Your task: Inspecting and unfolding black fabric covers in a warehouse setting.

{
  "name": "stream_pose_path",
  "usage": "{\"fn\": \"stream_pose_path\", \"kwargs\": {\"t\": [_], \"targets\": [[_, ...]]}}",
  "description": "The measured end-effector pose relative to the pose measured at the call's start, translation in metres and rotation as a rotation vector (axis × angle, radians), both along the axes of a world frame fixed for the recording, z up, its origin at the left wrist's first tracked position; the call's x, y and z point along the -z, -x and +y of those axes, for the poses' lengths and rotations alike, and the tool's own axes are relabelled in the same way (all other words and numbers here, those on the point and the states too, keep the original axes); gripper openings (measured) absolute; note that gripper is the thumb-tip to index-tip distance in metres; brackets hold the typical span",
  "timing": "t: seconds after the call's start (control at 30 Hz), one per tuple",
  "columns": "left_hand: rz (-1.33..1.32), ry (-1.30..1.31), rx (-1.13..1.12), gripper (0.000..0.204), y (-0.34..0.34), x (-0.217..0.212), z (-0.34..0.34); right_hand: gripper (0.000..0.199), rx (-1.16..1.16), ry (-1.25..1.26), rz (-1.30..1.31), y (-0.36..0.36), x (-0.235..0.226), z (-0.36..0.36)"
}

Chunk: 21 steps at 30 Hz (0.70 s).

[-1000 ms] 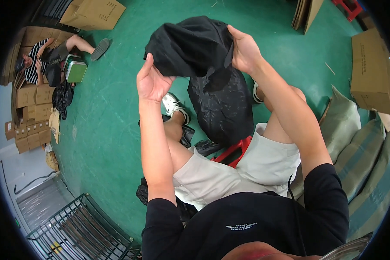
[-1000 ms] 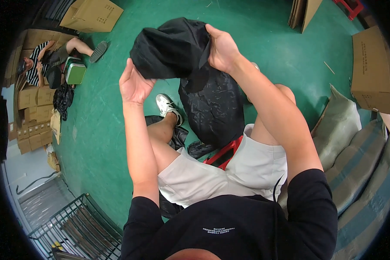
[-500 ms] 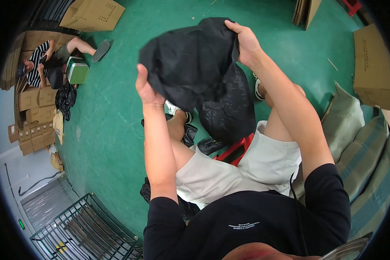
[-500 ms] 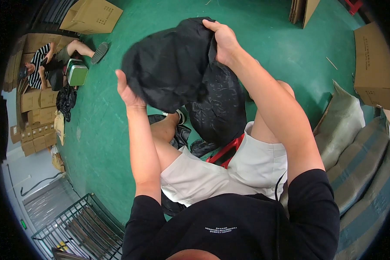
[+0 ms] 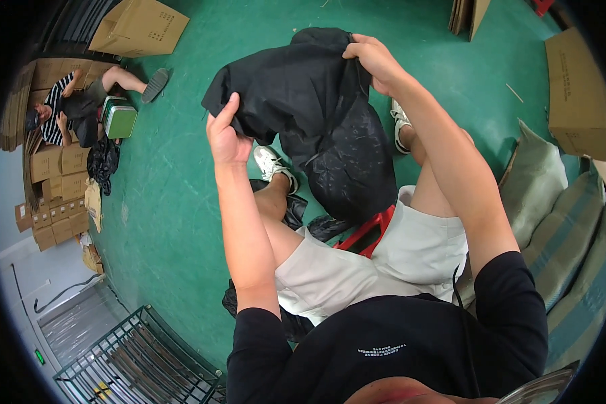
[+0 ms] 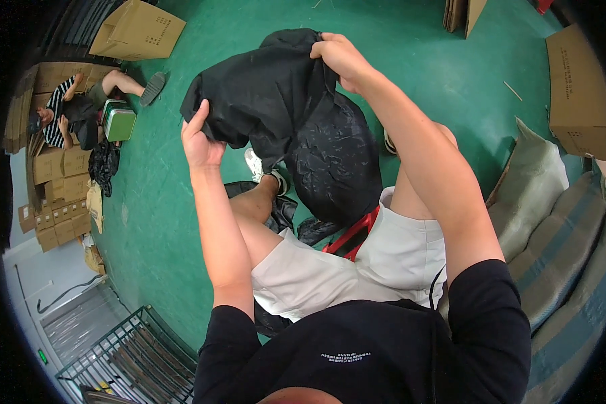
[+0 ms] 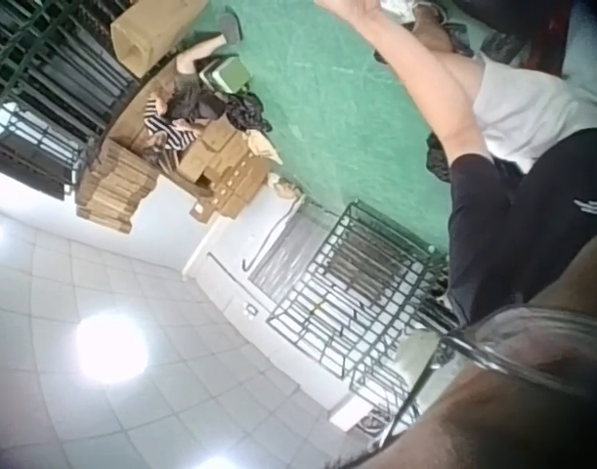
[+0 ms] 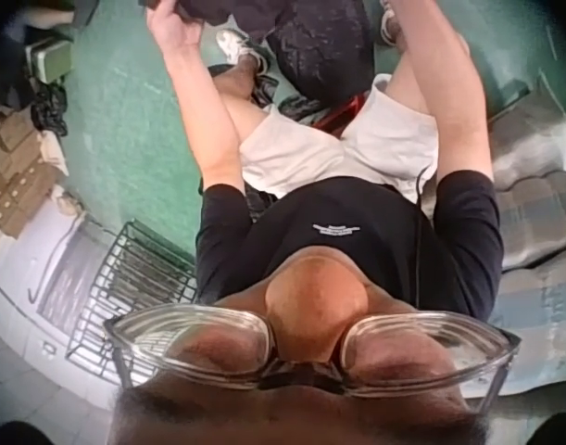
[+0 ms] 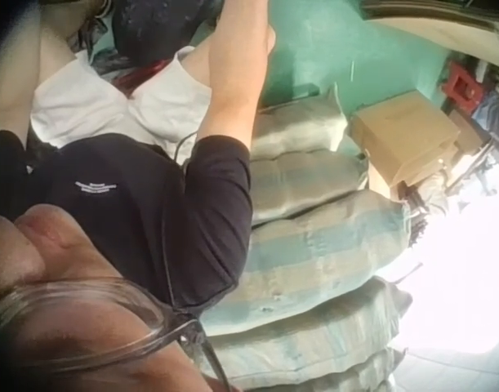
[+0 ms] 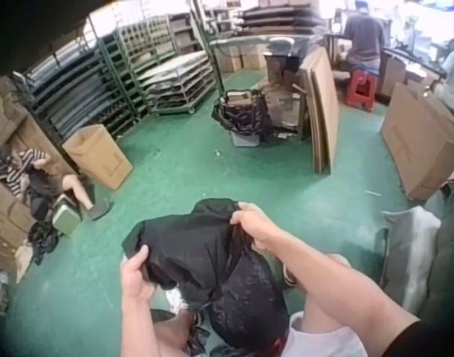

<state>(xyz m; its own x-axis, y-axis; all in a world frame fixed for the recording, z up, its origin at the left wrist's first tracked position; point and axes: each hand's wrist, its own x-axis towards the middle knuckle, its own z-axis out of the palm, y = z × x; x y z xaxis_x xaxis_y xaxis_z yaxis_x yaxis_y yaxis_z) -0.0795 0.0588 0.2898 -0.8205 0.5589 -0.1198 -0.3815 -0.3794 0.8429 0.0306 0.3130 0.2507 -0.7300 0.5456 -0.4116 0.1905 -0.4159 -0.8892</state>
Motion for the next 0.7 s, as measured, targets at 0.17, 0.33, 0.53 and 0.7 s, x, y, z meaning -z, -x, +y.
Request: {"fn": "stream_pose_path", "kwargs": {"t": [0.17,0.33,0.53,0.7], "targets": [[-0.126,-0.119,0.030,0.035,-0.001,0.006,-0.001,0.041,-0.040,0.295,0.298,-0.009,-0.020,-0.009],[-0.206,-0.096,0.055,0.033,0.001,0.026,0.008,0.032,-0.134,0.403,0.288,-0.006,-0.009,-0.003],[-0.547,-0.022,0.105,0.034,0.026,0.037,0.004,0.019,-0.045,0.352,0.344,0.001,0.002,-0.010],[-0.439,0.027,0.034,0.034,0.030,0.044,0.012,0.015,0.240,0.320,0.426,0.007,0.001,-0.008]]}}
